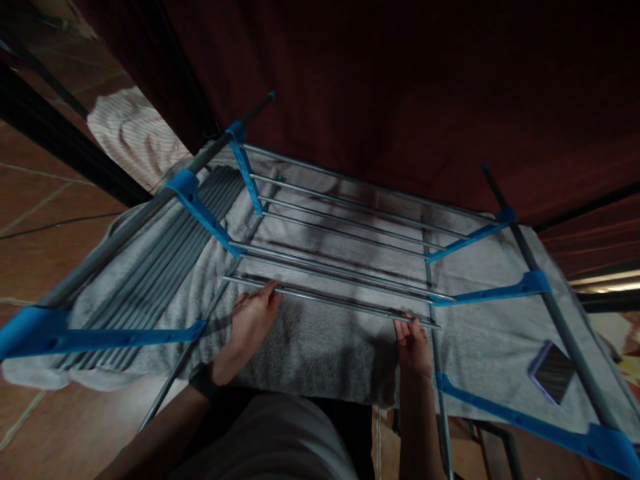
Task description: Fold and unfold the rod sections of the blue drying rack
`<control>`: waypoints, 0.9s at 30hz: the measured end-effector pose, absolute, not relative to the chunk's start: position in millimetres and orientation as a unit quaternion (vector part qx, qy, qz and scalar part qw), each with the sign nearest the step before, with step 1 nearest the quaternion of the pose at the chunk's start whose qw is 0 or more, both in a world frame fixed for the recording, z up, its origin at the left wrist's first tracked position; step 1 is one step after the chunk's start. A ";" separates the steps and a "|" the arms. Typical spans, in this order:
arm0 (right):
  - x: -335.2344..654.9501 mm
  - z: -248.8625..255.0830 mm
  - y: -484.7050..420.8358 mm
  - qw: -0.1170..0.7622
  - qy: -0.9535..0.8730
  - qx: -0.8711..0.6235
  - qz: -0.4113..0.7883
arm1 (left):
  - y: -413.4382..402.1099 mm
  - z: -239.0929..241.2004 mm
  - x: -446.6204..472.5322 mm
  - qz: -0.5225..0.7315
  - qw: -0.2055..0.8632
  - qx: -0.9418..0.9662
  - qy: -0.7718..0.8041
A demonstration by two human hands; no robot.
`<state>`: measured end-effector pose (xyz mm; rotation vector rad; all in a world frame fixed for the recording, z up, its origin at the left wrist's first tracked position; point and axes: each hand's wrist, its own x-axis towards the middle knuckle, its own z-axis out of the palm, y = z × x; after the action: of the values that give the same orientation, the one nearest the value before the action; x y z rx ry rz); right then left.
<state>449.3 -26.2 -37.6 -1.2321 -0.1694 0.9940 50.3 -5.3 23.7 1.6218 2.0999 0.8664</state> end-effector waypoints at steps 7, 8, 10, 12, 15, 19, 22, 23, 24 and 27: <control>450.2 -41.1 -27.3 0.694 -0.076 -0.557 0.449 | -4.5 34.4 61.7 0.550 0.412 0.344 0.639; 450.1 -41.0 -27.6 0.696 -0.076 -0.556 0.448 | -3.9 34.1 64.1 0.583 0.423 0.303 0.624; 450.2 -40.7 -28.2 0.698 -0.079 -0.555 0.445 | -1.6 32.7 66.5 0.637 0.440 0.217 0.594; 450.8 -40.6 -28.8 0.699 -0.079 -0.552 0.448 | 1.7 31.4 64.9 0.668 0.450 0.150 0.573; 452.2 -40.9 -30.1 0.699 -0.080 -0.540 0.462 | 7.5 30.8 57.6 0.681 0.467 0.094 0.557; 452.8 -42.0 -31.9 0.702 -0.089 -0.536 0.461 | 16.0 31.4 46.1 0.688 0.457 0.066 0.559; 452.0 -41.9 -32.2 0.707 -0.086 -0.538 0.452 | 23.1 30.9 36.9 0.702 0.435 0.066 0.560; 451.7 -41.5 -32.1 0.708 -0.082 -0.536 0.452 | 25.3 30.3 33.7 0.705 0.429 0.065 0.560; 451.5 -41.0 -31.9 0.709 -0.077 -0.534 0.454 | 27.3 29.5 30.7 0.708 0.424 0.064 0.561; 451.3 -39.1 -31.4 0.711 -0.055 -0.524 0.465 | 31.3 26.0 23.9 0.716 0.405 0.061 0.566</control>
<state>451.3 -31.4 -39.1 -1.1632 -0.1220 1.0315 23.9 31.3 26.0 0.1545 1.4275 1.8061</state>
